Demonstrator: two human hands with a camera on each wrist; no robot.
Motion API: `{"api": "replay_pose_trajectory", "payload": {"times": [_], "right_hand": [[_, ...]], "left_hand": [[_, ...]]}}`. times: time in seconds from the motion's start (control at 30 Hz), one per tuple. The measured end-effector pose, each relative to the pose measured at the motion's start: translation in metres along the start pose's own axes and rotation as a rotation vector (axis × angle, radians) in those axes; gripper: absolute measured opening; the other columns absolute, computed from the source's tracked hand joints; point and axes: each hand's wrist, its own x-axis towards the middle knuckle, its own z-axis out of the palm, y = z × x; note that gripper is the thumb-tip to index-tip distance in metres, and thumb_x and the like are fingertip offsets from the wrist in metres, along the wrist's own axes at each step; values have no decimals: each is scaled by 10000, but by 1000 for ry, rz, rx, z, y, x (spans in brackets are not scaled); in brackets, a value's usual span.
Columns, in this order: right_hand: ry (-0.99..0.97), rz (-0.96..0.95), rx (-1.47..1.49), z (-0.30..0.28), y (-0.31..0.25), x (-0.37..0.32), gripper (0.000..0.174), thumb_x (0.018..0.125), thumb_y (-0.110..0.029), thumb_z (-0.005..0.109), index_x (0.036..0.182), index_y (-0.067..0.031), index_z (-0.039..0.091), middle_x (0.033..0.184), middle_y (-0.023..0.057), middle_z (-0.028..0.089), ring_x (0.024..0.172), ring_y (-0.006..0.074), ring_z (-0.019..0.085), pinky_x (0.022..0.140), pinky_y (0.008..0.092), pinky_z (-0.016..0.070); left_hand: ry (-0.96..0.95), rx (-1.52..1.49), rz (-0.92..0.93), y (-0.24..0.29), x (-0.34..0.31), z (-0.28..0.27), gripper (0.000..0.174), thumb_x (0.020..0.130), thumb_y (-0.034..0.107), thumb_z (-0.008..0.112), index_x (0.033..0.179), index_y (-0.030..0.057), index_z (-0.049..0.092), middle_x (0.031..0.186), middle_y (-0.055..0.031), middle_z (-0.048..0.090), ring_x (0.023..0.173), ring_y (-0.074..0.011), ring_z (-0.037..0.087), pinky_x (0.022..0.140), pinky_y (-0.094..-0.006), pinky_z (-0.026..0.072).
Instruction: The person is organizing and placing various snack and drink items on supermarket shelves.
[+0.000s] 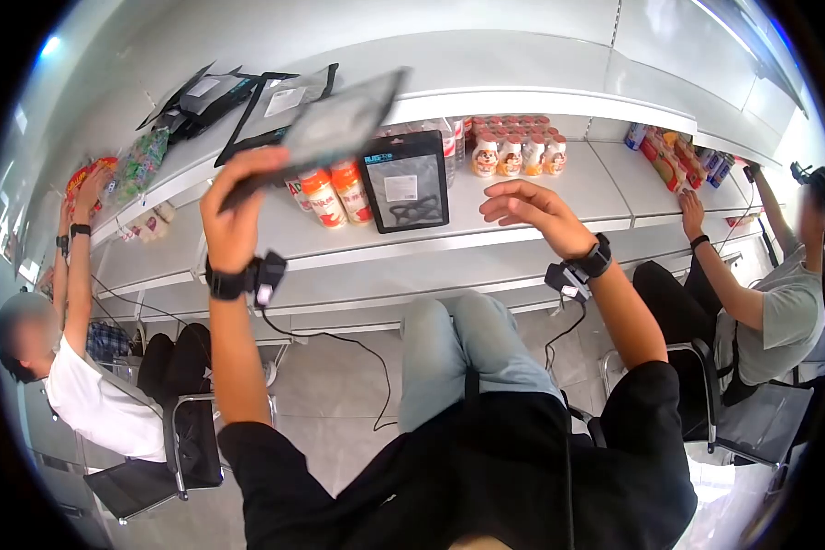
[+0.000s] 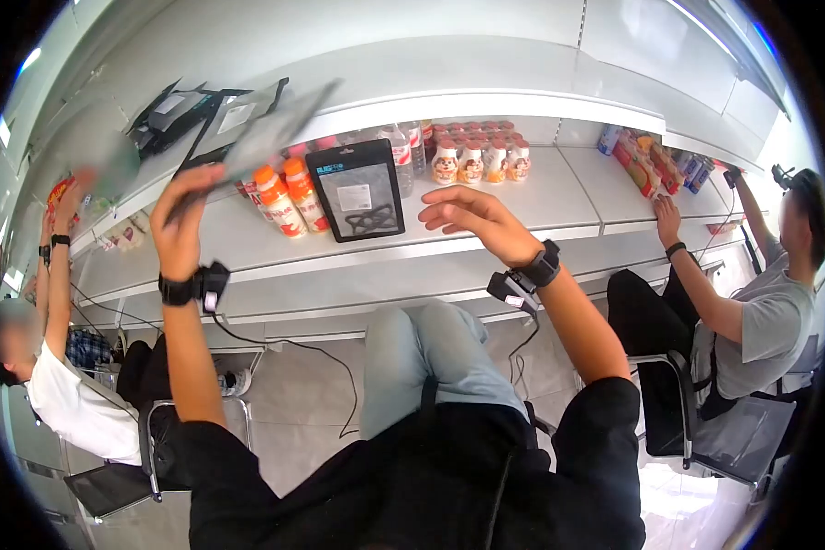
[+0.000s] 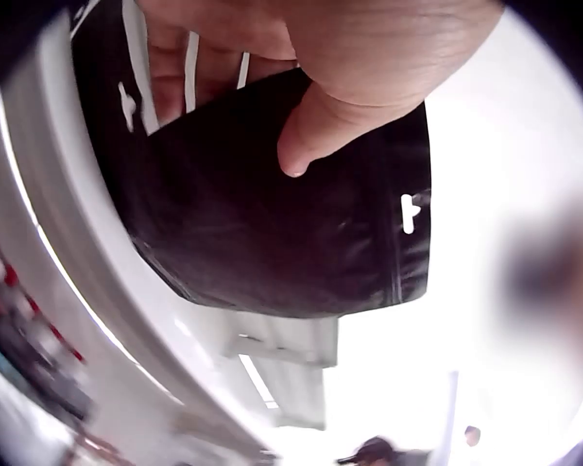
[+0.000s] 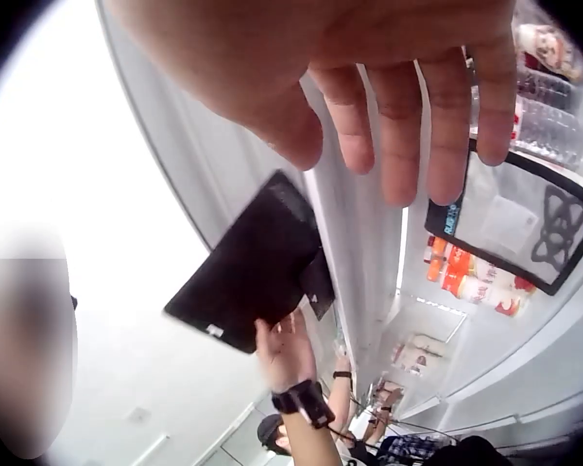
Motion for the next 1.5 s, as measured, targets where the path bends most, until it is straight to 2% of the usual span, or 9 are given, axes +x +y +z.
{"api": "replay_pose_trajectory", "payload": {"times": [0.2,0.3,0.53,0.67,0.87,1.03,1.2,1.37,1.5], "right_hand": [[-307,110,1006,12,57,3,898,870,-727,395,1465,-62,287,1371,153,484,1146,324,567,916,475,490],[67,70,1154,18,57,-5,874,866,-722,411,1429,-56,365,1358,120,509,1141,292,569,960,470,470],[-28,205,572,-39,119,-55,447,925,-246,621,1285,-3,516,1135,93,652,1010,168,640,913,329,510],[253,234,571,-31,128,-74,352,892,-56,629,1225,2,531,1083,77,654,964,156,637,858,307,518],[552,112,650,-24,158,-94,421,871,12,630,1269,-39,502,1157,69,623,1022,175,619,830,335,532],[683,8,376,-50,154,-114,387,865,-19,664,1227,-30,525,1032,21,628,894,106,587,724,260,491],[694,90,116,-137,123,-129,192,902,-81,641,1084,-53,585,819,-45,563,603,9,430,479,183,295],[922,11,71,-241,121,-102,175,913,-161,635,1060,-82,583,892,14,628,698,99,600,516,206,397],[950,60,153,-328,146,-77,164,924,-134,605,1069,-84,548,921,47,639,841,175,681,601,256,515]], "left_hand": [[-229,-73,28,8,-35,91,78,778,48,668,850,26,686,1082,-151,649,1095,-322,592,977,-403,421],[-308,-284,37,-8,-61,131,52,726,40,713,773,50,691,1120,-146,617,1165,-320,547,1032,-418,385],[-226,-285,-164,-49,-109,185,176,810,61,656,980,15,651,1184,-164,593,1191,-281,531,1014,-386,405],[198,-1037,-912,-112,-177,242,424,904,172,593,1280,0,498,1306,-173,534,1190,-280,536,1020,-399,418],[-206,-1160,-674,-69,-190,329,640,901,133,604,1442,4,288,1384,-149,444,1227,-231,487,998,-390,422],[-124,-585,-711,-63,-157,361,222,916,142,634,1032,-3,513,860,-45,644,580,-55,576,454,-208,419],[-304,-465,-579,-69,-68,386,318,904,168,660,1120,-24,528,822,-71,653,470,-71,554,391,-219,374],[-216,-939,-635,-111,-19,463,594,915,124,628,1419,56,319,1420,-169,398,1021,-209,647,737,-275,549],[-372,-636,-528,-136,-29,482,527,918,90,603,1392,56,375,1426,-136,414,1221,-234,526,986,-351,465]]}}
